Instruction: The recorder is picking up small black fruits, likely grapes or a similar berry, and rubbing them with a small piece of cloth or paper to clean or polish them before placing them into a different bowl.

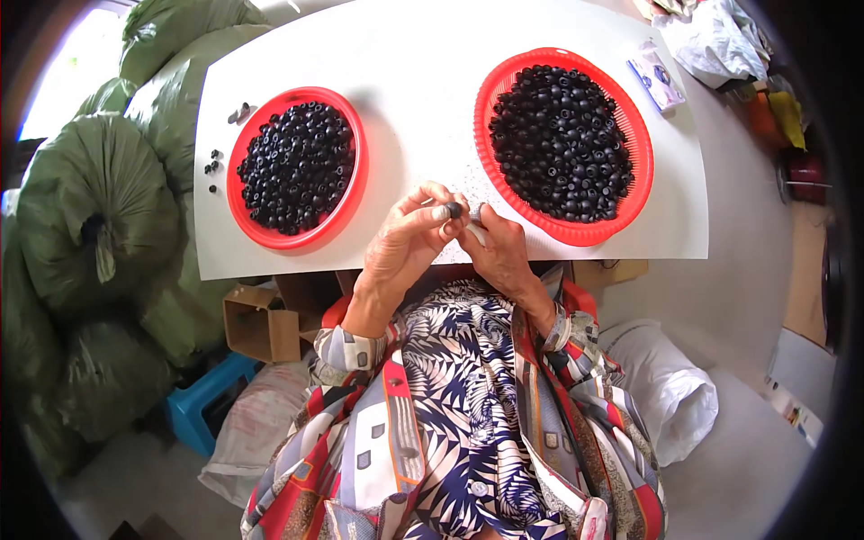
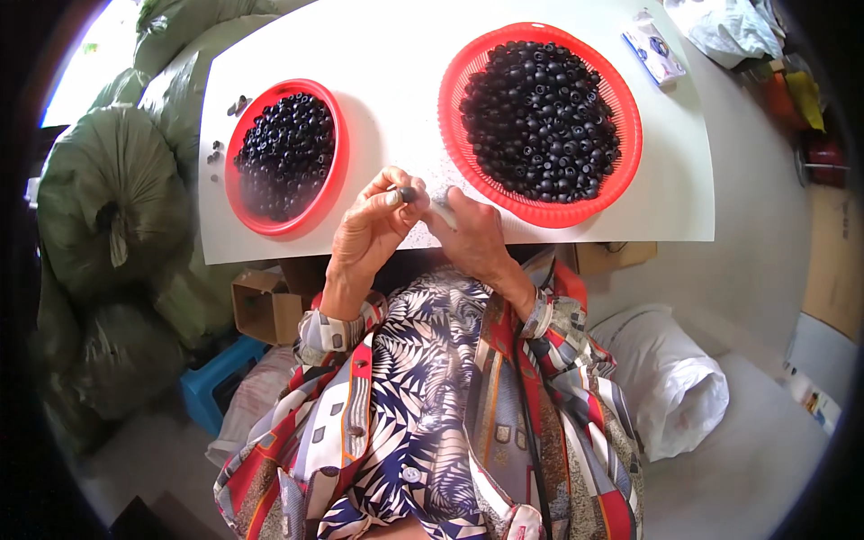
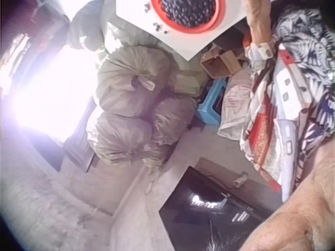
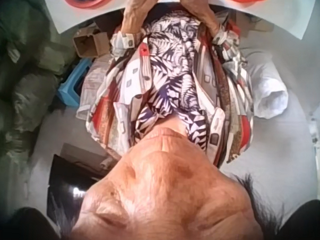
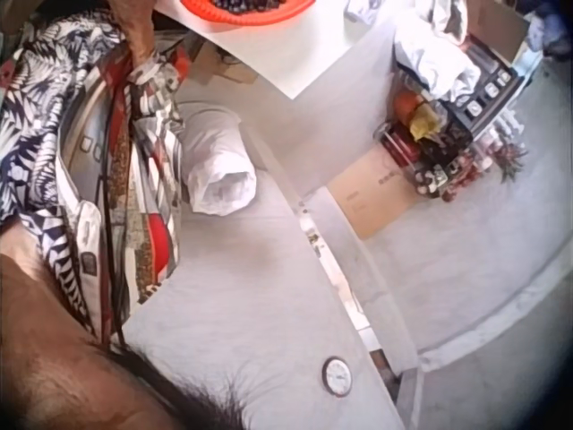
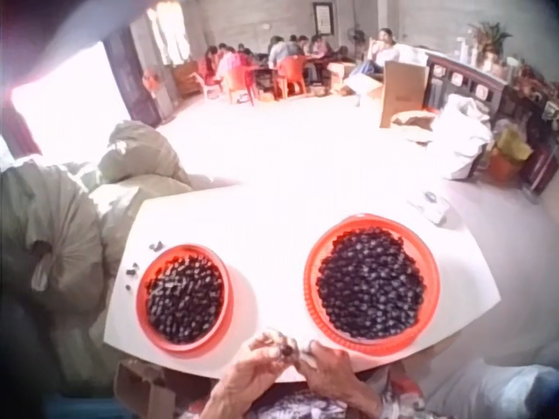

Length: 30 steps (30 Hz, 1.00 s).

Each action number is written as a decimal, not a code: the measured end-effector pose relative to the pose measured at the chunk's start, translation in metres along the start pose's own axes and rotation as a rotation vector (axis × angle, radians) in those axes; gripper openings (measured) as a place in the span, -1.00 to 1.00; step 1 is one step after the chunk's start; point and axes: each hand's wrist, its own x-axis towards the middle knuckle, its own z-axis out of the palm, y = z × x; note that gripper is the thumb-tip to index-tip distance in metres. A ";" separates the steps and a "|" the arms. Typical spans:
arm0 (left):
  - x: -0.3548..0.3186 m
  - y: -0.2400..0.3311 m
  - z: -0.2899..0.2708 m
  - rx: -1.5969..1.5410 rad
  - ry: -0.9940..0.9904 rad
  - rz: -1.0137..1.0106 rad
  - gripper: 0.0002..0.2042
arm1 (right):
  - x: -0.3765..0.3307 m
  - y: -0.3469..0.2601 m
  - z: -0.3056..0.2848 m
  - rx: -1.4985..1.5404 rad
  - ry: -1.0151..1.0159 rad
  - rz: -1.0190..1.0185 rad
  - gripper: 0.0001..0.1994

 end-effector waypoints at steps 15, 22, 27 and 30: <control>-0.007 -0.005 -0.011 -0.085 -0.020 0.034 -0.80 | 0.003 -0.006 -0.002 -0.072 -0.013 -0.067 -0.69; -0.012 -0.004 -0.008 -0.049 0.001 0.049 -0.83 | 0.003 -0.006 -0.003 -0.046 -0.014 -0.061 -0.71; -0.015 -0.003 -0.010 0.027 -0.022 0.079 -0.82 | 0.005 -0.004 -0.005 -0.075 -0.028 -0.097 -0.76; -0.017 -0.001 -0.008 0.063 -0.064 0.108 -0.83 | 0.003 -0.009 -0.007 0.067 -0.015 0.039 -0.78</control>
